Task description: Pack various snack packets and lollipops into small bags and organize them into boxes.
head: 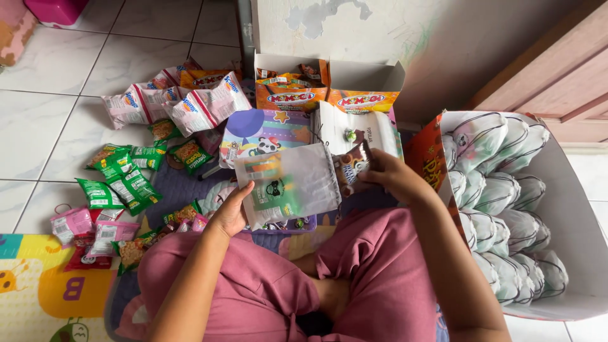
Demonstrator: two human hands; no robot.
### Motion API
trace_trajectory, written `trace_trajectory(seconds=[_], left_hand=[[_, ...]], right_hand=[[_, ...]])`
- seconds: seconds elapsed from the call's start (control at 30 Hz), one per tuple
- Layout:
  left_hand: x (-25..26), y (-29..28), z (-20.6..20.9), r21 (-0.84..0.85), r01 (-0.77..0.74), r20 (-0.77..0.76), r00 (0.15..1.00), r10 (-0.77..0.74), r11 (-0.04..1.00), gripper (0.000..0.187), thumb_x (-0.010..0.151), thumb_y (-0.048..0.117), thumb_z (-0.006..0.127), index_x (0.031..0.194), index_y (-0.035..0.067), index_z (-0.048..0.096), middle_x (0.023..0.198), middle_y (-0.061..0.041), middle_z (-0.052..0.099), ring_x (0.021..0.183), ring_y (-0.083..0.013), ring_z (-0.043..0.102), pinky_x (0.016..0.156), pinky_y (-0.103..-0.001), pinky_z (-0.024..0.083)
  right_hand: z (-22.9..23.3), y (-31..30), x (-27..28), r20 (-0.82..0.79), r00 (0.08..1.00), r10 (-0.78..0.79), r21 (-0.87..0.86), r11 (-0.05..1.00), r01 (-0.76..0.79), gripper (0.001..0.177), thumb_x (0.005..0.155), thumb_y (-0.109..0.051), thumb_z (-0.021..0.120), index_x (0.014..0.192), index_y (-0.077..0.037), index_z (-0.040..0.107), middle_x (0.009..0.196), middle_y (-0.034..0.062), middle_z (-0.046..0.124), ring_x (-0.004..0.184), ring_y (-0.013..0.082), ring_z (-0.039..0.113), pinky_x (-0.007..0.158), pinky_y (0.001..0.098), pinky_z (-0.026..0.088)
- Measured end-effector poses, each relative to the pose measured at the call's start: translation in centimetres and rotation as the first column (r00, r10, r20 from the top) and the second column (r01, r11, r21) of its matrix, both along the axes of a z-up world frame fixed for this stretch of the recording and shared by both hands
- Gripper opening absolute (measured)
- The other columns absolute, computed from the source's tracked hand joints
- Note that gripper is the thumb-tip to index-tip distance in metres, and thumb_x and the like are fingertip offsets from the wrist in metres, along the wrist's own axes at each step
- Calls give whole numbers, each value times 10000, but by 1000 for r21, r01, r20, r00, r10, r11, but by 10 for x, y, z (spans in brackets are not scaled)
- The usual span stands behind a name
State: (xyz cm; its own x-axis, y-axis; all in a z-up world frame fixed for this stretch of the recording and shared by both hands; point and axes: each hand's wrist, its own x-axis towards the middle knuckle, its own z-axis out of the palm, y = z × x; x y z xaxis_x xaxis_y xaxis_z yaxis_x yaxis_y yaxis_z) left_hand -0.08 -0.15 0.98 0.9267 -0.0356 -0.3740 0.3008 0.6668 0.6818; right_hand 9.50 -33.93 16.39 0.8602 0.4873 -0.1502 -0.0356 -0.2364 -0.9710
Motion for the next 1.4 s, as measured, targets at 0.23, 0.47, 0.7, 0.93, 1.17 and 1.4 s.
trace_trajectory(seconds=[0.23, 0.47, 0.7, 0.93, 1.17, 1.4], left_hand=[[-4, 0, -19, 21, 69, -4, 998, -69, 997, 554, 899, 333, 757, 1407, 207, 577, 1256, -91, 680, 1098, -300, 679, 952, -532, 551], [-2, -1, -35, 34, 115, -13, 993, -114, 993, 602, 893, 323, 769, 1438, 185, 554, 1300, -123, 666, 1134, -323, 663, 953, -557, 544], [-10, -8, -2, -8, 138, -17, 990, -138, 990, 591, 906, 407, 730, 1429, 182, 569, 1294, -106, 668, 1119, -288, 671, 948, -523, 559], [-18, -11, 8, 9, 174, -79, 982, -173, 985, 618, 914, 508, 695, 1410, 157, 588, 1301, -126, 670, 1110, -294, 677, 936, -509, 565], [-14, -8, -2, -43, 174, -67, 982, -177, 984, 557, 918, 510, 689, 1299, 105, 653, 1164, -144, 724, 1003, -299, 718, 864, -485, 604], [-3, -4, -49, -90, 182, -29, 982, -185, 979, 577, 918, 596, 648, 1252, 127, 675, 1122, -119, 737, 981, -273, 726, 877, -458, 604]], right_hand=[[-39, 14, -20, -312, 950, -19, 372, 918, 140, 138, 936, 11, 660, 1066, 31, 620, 852, 110, 638, 681, 164, 663, 623, 269, 552], [-60, 35, -44, -323, 945, -56, 316, 935, 164, 205, 934, -9, 649, 1134, 24, 617, 916, 129, 696, 782, 228, 726, 690, 376, 620], [-99, 47, -51, -449, 884, -128, 260, 928, 267, 464, 876, 30, 677, 1331, 33, 584, 1086, 215, 696, 942, 335, 727, 799, 499, 595], [-108, 50, -46, -412, 901, -134, 244, 937, 251, 436, 881, 25, 657, 1314, 28, 598, 1057, 208, 696, 905, 318, 718, 768, 476, 589], [-117, 46, -40, -371, 918, -143, 235, 942, 242, 410, 887, 19, 637, 1297, 23, 612, 1027, 202, 695, 869, 302, 710, 736, 453, 583], [-155, -29, -36, -330, 931, -155, 226, 945, 237, 387, 893, 13, 617, 1280, 17, 625, 998, 195, 695, 832, 285, 701, 705, 429, 577]])
